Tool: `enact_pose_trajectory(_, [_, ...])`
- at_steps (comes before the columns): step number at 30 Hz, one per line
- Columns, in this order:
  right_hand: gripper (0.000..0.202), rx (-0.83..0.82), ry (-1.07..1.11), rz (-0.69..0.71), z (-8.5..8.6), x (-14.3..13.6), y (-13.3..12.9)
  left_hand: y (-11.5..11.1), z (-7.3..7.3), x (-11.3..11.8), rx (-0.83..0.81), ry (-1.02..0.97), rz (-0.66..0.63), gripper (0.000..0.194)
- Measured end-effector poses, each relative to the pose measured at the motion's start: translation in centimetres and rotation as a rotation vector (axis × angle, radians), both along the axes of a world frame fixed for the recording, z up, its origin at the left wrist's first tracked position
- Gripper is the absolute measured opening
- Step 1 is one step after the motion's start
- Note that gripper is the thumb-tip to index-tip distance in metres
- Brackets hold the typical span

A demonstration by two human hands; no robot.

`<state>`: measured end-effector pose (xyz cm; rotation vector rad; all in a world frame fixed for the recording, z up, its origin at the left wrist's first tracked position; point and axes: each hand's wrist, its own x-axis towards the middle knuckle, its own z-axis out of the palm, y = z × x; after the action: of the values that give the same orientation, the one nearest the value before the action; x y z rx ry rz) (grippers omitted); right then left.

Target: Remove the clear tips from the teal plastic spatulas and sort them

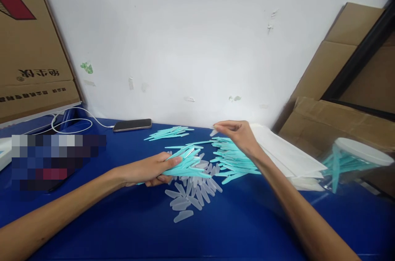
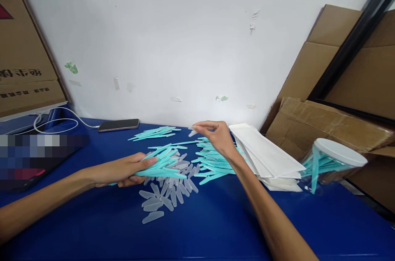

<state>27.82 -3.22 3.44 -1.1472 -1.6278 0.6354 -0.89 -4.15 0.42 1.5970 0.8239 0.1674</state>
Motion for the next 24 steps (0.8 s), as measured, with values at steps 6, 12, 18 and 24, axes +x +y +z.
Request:
enact_pose_trajectory(6, [0.033, -0.089, -0.114, 0.187, -1.7, -0.1, 0.7, 0.0, 0.0, 0.4, -0.085, -0.114, 0.114, 0.050])
enact_pose_trajectory(12, [0.027, -0.204, -0.175, 0.364, -4.0, -2.5, 0.3, -0.2, 0.3, 0.7, -0.016, -0.157, 0.129, 0.045])
enact_pose_trajectory(18, [0.031, -0.145, -0.248, 0.400, -3.8, -2.6, 0.0, -0.3, 0.5, 0.9, 0.055, -0.145, 0.124, 0.047])
enact_pose_trajectory(24, [0.051, -0.080, -0.207, 0.254, -3.4, -2.5, 0.0, -0.3, 0.4, 1.0, 0.073, -0.169, 0.142, 0.045])
